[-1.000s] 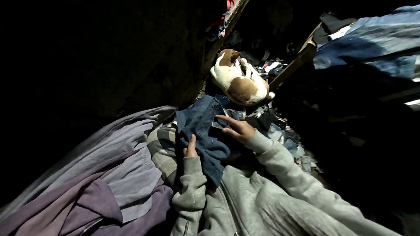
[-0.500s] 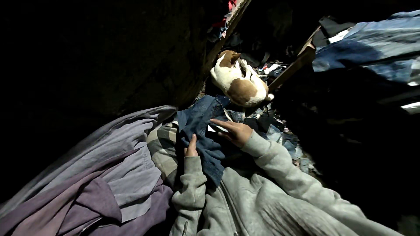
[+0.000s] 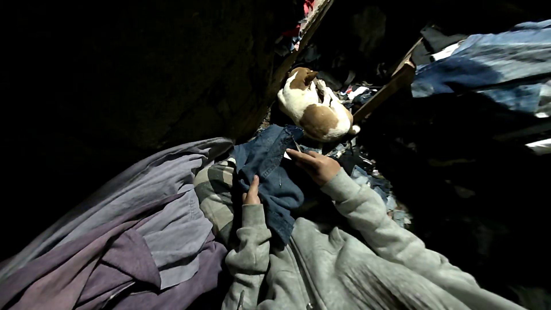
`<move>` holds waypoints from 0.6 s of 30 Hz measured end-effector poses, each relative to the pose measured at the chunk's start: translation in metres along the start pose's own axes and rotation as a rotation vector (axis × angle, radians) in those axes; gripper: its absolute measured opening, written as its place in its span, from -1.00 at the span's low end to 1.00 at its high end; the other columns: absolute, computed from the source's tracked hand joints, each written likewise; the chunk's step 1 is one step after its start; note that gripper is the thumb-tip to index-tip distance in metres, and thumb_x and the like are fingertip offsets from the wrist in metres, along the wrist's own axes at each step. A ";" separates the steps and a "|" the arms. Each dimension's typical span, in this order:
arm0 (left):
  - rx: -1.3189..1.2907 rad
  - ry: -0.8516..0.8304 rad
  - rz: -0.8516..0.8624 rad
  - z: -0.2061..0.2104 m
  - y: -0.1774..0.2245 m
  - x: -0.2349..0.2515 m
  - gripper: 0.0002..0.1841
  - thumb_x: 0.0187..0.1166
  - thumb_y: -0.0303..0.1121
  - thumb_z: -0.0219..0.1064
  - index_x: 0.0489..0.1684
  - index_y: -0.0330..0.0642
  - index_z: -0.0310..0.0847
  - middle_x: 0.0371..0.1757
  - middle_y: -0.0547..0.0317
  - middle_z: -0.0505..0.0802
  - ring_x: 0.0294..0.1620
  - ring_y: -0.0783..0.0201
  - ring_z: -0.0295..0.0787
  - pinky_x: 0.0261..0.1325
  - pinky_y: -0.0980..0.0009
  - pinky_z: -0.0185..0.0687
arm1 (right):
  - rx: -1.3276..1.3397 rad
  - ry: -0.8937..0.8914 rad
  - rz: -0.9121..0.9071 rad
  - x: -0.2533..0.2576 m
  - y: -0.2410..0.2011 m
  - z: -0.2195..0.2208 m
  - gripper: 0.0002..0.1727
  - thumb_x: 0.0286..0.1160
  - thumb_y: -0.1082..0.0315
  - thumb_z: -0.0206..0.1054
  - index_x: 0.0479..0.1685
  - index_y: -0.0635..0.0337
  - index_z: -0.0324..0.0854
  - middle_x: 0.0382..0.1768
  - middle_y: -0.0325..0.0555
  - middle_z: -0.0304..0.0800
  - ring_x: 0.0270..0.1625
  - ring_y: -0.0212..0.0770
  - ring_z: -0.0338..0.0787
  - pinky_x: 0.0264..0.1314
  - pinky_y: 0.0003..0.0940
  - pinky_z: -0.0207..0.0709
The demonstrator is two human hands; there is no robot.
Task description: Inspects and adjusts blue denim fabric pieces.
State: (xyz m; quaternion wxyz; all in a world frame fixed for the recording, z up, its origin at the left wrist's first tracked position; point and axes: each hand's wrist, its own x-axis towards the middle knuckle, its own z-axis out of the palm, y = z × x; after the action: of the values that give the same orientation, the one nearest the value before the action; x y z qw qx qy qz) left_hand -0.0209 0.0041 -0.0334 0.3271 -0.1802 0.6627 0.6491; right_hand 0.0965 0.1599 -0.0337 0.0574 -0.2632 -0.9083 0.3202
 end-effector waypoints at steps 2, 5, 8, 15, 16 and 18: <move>0.003 -0.011 0.013 0.000 -0.001 0.001 -0.59 0.78 -0.48 0.13 0.47 -0.63 0.33 0.49 -0.33 0.56 0.43 0.27 0.53 0.51 0.41 0.38 | 0.030 -0.018 -0.018 -0.001 0.000 -0.004 -0.54 0.75 0.16 0.16 0.59 -0.18 0.59 -0.08 0.28 0.84 -0.18 0.30 0.83 -0.13 0.25 0.64; 0.009 -0.013 0.006 -0.001 -0.004 0.004 -0.59 0.77 -0.48 0.15 0.46 -0.63 0.35 0.49 -0.32 0.57 0.42 0.26 0.54 0.50 0.39 0.39 | 0.043 -0.151 -0.095 0.000 -0.008 -0.005 -0.49 0.74 0.10 0.18 0.65 -0.15 0.52 0.00 0.31 0.83 -0.12 0.34 0.85 -0.09 0.32 0.64; -0.003 -0.013 -0.001 -0.001 -0.005 0.005 -0.60 0.77 -0.46 0.14 0.43 -0.61 0.37 0.42 -0.28 0.62 0.35 0.29 0.58 0.45 0.39 0.45 | -0.027 -0.278 -0.105 0.005 -0.018 -0.002 -0.46 0.76 0.02 0.15 0.71 -0.29 0.44 0.00 0.30 0.83 -0.14 0.35 0.84 -0.11 0.34 0.61; 0.015 -0.019 -0.001 -0.001 0.000 -0.001 -0.60 0.77 -0.48 0.14 0.44 -0.65 0.36 0.49 -0.34 0.57 0.44 0.25 0.53 0.53 0.38 0.37 | -0.128 -0.330 -0.026 0.009 -0.027 0.002 -0.49 0.81 -0.01 0.04 0.71 -0.42 0.42 0.10 0.33 0.80 -0.09 0.41 0.83 -0.11 0.37 0.59; 0.015 -0.024 -0.007 -0.001 0.000 -0.001 -0.59 0.77 -0.48 0.14 0.45 -0.64 0.36 0.50 -0.34 0.56 0.45 0.24 0.52 0.54 0.38 0.37 | -0.130 -0.283 -0.037 0.007 -0.026 0.005 -0.51 0.80 -0.01 0.04 0.67 -0.41 0.47 0.04 0.31 0.82 -0.14 0.38 0.84 -0.16 0.35 0.60; 0.019 -0.028 -0.015 -0.001 0.001 -0.001 -0.59 0.77 -0.48 0.15 0.45 -0.65 0.36 0.51 -0.34 0.56 0.46 0.23 0.52 0.54 0.38 0.36 | -0.117 -0.201 -0.042 0.004 -0.024 0.008 -0.52 0.80 0.00 0.04 0.64 -0.39 0.52 -0.03 0.29 0.82 -0.19 0.35 0.84 -0.21 0.30 0.62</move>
State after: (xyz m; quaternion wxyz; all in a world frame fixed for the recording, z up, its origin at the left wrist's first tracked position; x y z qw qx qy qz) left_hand -0.0210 0.0026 -0.0323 0.3429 -0.1729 0.6629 0.6428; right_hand 0.0805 0.1423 -0.0254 -0.0427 -0.2137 -0.9318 0.2903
